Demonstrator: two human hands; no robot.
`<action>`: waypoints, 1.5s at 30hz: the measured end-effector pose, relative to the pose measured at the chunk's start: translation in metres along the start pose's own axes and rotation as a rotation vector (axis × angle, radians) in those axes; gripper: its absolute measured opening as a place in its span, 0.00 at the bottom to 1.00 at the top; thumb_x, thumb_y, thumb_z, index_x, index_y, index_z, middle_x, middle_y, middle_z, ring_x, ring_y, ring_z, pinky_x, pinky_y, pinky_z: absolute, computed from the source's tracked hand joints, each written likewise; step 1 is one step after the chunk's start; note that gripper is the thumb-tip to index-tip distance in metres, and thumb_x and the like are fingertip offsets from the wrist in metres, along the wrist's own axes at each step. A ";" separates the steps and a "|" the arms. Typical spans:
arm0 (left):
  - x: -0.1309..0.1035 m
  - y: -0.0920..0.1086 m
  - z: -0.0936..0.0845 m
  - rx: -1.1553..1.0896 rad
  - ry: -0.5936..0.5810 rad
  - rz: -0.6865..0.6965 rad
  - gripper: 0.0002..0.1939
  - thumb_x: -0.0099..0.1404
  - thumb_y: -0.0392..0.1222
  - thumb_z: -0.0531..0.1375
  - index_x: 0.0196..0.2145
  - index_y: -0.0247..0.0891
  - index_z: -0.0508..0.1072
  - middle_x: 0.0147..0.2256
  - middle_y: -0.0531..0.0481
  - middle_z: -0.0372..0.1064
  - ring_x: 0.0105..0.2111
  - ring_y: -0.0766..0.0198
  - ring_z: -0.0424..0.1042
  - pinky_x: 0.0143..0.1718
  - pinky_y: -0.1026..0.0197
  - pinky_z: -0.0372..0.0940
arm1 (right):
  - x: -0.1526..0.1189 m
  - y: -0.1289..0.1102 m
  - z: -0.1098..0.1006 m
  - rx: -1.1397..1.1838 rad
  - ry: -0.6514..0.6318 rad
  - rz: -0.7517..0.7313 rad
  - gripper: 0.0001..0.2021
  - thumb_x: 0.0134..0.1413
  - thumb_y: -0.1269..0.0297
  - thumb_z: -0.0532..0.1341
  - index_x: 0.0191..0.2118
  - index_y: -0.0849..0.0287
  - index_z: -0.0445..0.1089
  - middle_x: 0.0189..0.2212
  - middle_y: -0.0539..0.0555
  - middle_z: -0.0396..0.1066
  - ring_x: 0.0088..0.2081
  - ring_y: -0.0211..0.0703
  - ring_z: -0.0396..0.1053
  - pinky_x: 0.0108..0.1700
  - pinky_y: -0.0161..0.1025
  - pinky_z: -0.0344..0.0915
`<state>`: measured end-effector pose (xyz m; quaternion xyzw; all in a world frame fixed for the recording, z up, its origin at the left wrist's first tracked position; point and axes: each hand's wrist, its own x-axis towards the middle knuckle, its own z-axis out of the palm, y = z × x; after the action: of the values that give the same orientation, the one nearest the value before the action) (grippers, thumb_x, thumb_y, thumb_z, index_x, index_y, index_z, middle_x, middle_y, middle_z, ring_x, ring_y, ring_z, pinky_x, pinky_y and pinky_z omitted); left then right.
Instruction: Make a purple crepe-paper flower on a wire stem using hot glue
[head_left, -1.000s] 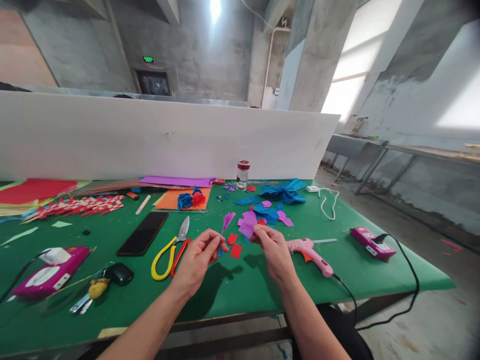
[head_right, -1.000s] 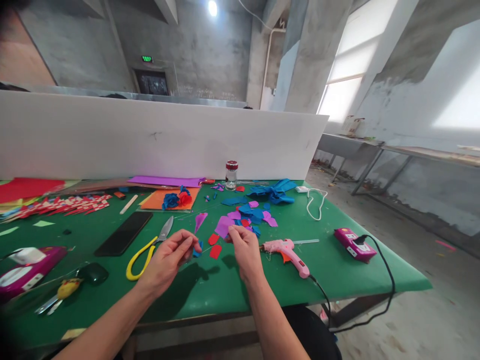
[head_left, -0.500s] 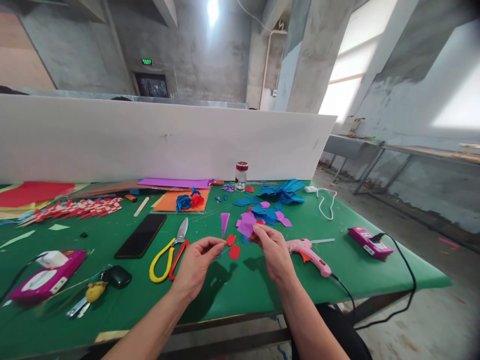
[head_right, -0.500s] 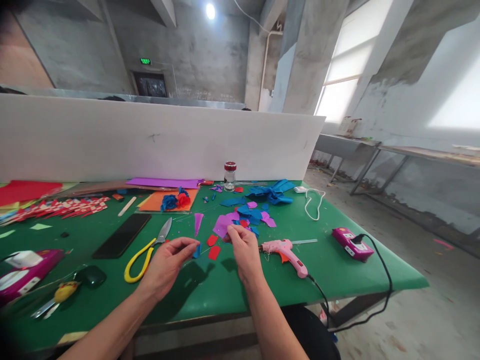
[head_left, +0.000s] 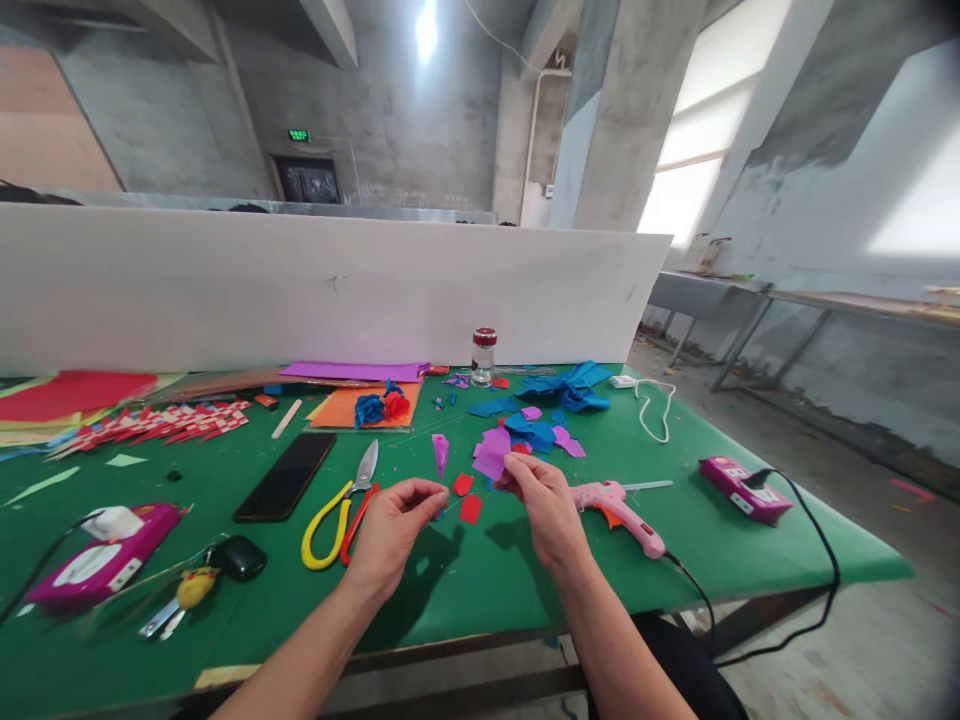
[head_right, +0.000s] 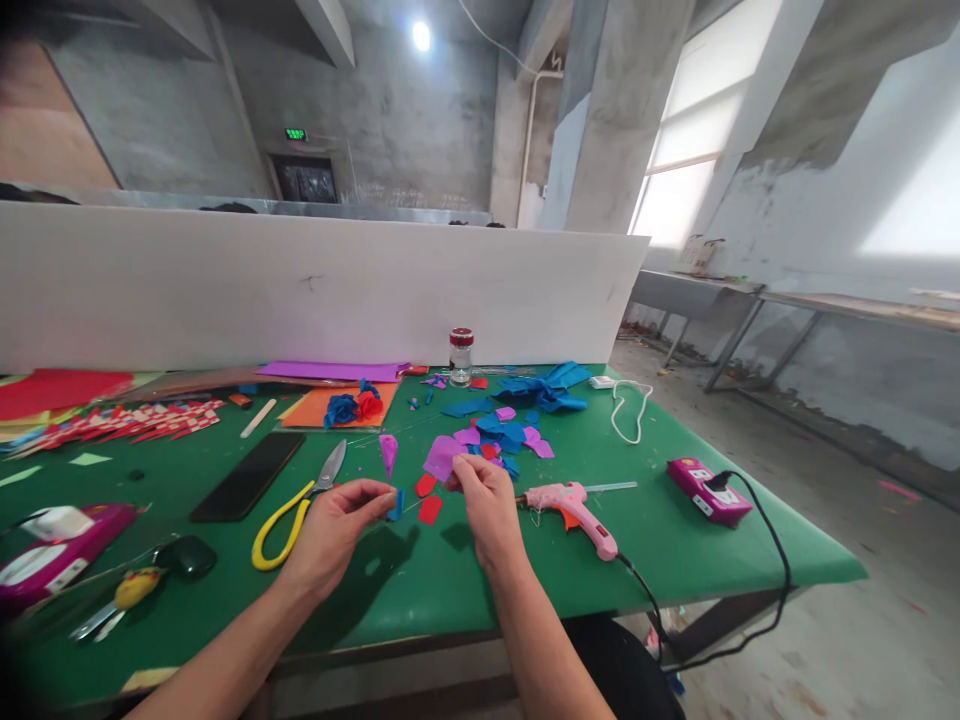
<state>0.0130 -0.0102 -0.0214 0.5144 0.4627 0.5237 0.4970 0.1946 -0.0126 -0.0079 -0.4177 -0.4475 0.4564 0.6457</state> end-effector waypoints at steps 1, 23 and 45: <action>0.000 -0.001 0.000 -0.015 -0.008 -0.007 0.11 0.48 0.46 0.70 0.28 0.36 0.78 0.24 0.51 0.72 0.25 0.67 0.66 0.28 0.66 0.60 | -0.001 0.000 0.001 -0.003 -0.001 -0.005 0.15 0.47 0.55 0.62 0.19 0.59 0.68 0.20 0.49 0.65 0.28 0.40 0.62 0.35 0.37 0.61; -0.009 -0.007 0.015 -0.173 -0.028 0.017 0.08 0.47 0.42 0.71 0.25 0.36 0.78 0.21 0.54 0.71 0.21 0.68 0.66 0.24 0.67 0.62 | -0.021 0.001 0.028 -0.175 -0.034 -0.076 0.17 0.58 0.57 0.54 0.21 0.59 0.65 0.19 0.48 0.63 0.25 0.39 0.61 0.29 0.34 0.55; -0.011 -0.008 0.018 -0.187 -0.029 0.010 0.08 0.47 0.41 0.71 0.25 0.36 0.77 0.21 0.53 0.71 0.21 0.68 0.66 0.24 0.66 0.62 | -0.027 0.005 0.035 -0.057 -0.059 -0.091 0.17 0.58 0.56 0.54 0.21 0.58 0.59 0.20 0.46 0.54 0.25 0.36 0.51 0.29 0.33 0.54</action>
<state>0.0312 -0.0210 -0.0291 0.4756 0.4018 0.5596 0.5470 0.1547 -0.0326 -0.0087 -0.4012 -0.4977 0.4258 0.6403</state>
